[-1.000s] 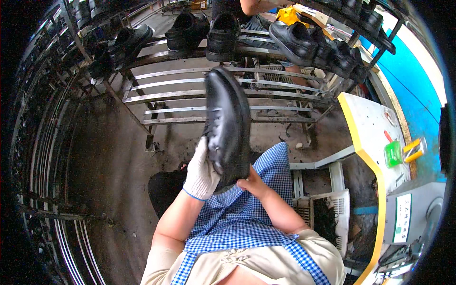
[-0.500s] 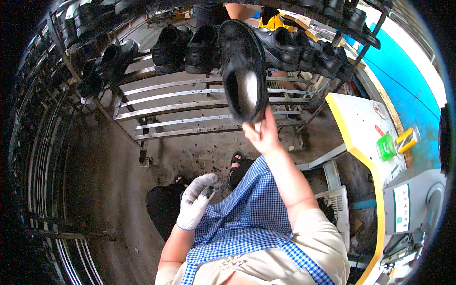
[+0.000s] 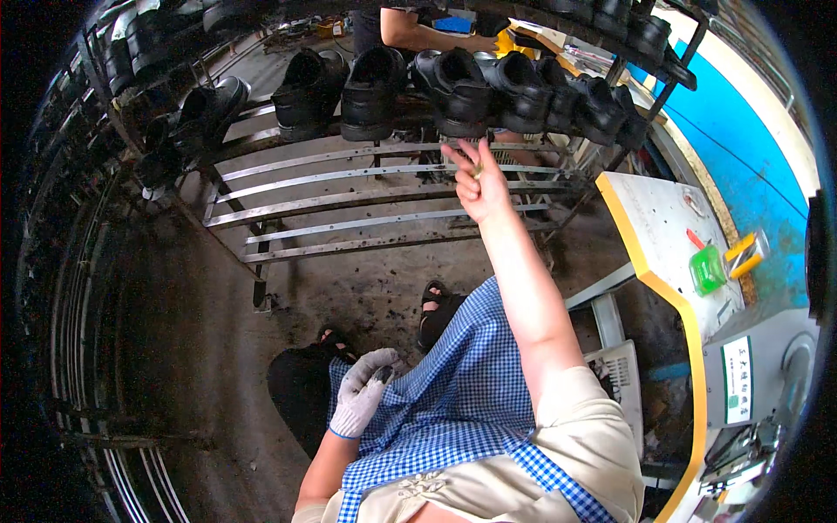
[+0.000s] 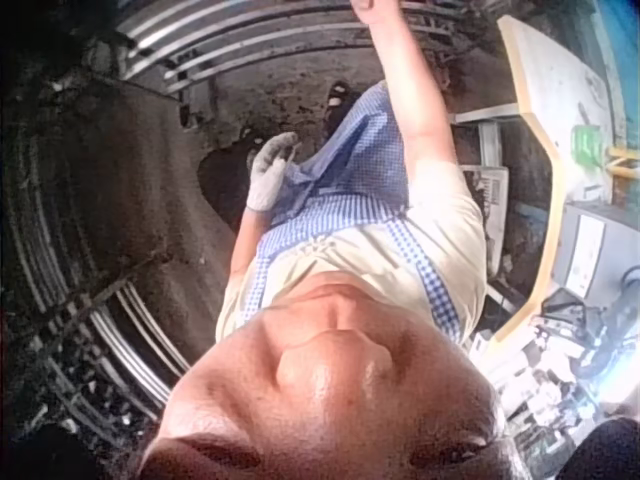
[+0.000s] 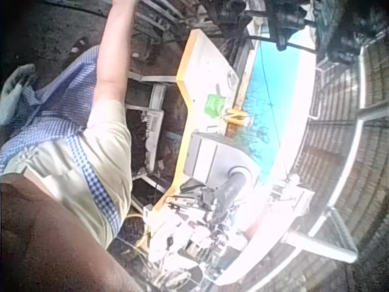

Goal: The person uses a small metal tool to scrape and clean the soles and edges of black shoes. They pick up shoes from a metal rack, perform the cleaning action, and place the shoes back on the rack. The process is repeated for multiple shoes throughout the video.

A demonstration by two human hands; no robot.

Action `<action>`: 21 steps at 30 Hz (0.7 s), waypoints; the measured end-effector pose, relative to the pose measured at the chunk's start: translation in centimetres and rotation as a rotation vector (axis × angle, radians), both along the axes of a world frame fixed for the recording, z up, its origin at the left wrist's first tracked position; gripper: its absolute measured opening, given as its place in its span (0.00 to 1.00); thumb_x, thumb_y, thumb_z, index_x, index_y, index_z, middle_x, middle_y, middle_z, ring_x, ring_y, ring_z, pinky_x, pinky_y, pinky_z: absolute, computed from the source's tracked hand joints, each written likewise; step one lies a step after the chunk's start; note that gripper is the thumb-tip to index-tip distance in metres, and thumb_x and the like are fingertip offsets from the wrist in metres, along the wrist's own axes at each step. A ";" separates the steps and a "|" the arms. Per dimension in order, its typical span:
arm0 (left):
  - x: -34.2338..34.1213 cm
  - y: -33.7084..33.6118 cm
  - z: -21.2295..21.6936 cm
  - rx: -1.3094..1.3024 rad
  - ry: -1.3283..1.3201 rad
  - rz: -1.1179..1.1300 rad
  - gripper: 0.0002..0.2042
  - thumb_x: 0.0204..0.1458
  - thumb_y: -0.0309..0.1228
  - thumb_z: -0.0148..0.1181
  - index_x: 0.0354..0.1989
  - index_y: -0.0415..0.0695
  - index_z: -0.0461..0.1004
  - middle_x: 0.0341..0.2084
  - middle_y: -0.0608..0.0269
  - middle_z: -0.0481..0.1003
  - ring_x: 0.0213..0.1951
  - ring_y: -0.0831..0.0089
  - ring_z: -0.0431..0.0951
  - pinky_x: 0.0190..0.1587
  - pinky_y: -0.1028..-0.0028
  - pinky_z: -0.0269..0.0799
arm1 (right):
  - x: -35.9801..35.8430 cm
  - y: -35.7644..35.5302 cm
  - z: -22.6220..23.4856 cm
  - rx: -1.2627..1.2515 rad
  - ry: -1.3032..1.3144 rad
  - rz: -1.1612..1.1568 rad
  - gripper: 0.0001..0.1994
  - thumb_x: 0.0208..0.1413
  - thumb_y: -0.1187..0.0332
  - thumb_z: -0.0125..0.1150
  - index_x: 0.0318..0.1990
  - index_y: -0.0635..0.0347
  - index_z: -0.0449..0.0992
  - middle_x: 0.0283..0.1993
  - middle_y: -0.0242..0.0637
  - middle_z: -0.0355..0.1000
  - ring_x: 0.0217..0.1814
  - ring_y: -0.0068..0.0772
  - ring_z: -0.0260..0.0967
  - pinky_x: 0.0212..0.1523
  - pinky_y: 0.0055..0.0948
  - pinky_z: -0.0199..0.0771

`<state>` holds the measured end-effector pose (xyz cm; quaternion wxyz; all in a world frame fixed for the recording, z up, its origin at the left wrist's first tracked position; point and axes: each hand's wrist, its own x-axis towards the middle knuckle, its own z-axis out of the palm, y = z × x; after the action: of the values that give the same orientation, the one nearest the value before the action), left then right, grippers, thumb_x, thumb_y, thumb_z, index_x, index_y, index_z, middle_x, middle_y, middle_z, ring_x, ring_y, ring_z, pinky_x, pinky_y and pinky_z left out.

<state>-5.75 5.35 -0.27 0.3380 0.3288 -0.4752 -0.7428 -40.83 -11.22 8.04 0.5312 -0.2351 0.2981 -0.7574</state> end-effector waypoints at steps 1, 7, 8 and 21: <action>0.2 0.2 -0.3 0.014 -0.011 0.011 0.23 0.51 0.36 0.58 0.52 0.35 0.67 0.48 0.57 0.71 0.53 0.65 0.71 0.60 0.65 0.65 | 0.3 0.7 -0.5 0.027 0.003 -0.042 0.23 0.61 0.48 0.51 0.50 0.60 0.68 0.46 0.44 0.75 0.12 0.10 0.49 0.09 0.15 0.43; 1.0 0.4 -2.8 0.056 0.031 0.049 0.16 0.54 0.24 0.52 0.52 0.35 0.68 0.45 0.58 0.73 0.49 0.69 0.74 0.57 0.71 0.66 | 5.5 3.1 1.1 -0.021 0.518 -0.130 0.14 0.64 0.58 0.50 0.38 0.59 0.76 0.30 0.31 0.72 0.15 0.12 0.54 0.13 0.15 0.49; 0.9 0.5 -2.6 0.047 -0.013 0.045 0.17 0.53 0.26 0.53 0.51 0.35 0.69 0.46 0.58 0.73 0.50 0.69 0.73 0.57 0.70 0.66 | 6.2 2.3 2.1 -0.093 0.652 -0.133 0.13 0.64 0.61 0.51 0.39 0.60 0.77 0.33 0.31 0.72 0.18 0.13 0.59 0.16 0.15 0.55; 1.6 0.9 -2.1 -0.037 -0.060 0.129 0.16 0.54 0.27 0.52 0.50 0.34 0.70 0.47 0.56 0.72 0.49 0.66 0.74 0.54 0.66 0.69 | 6.7 -1.2 6.6 -0.377 1.364 -0.893 0.09 0.56 0.68 0.59 0.42 0.60 0.78 0.39 0.38 0.72 0.36 0.38 0.73 0.37 0.28 0.74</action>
<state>-4.12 6.20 -2.38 0.3768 0.3743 -0.4767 -0.7005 -34.12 -12.38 14.64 -0.1638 -0.5867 0.4877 -0.6254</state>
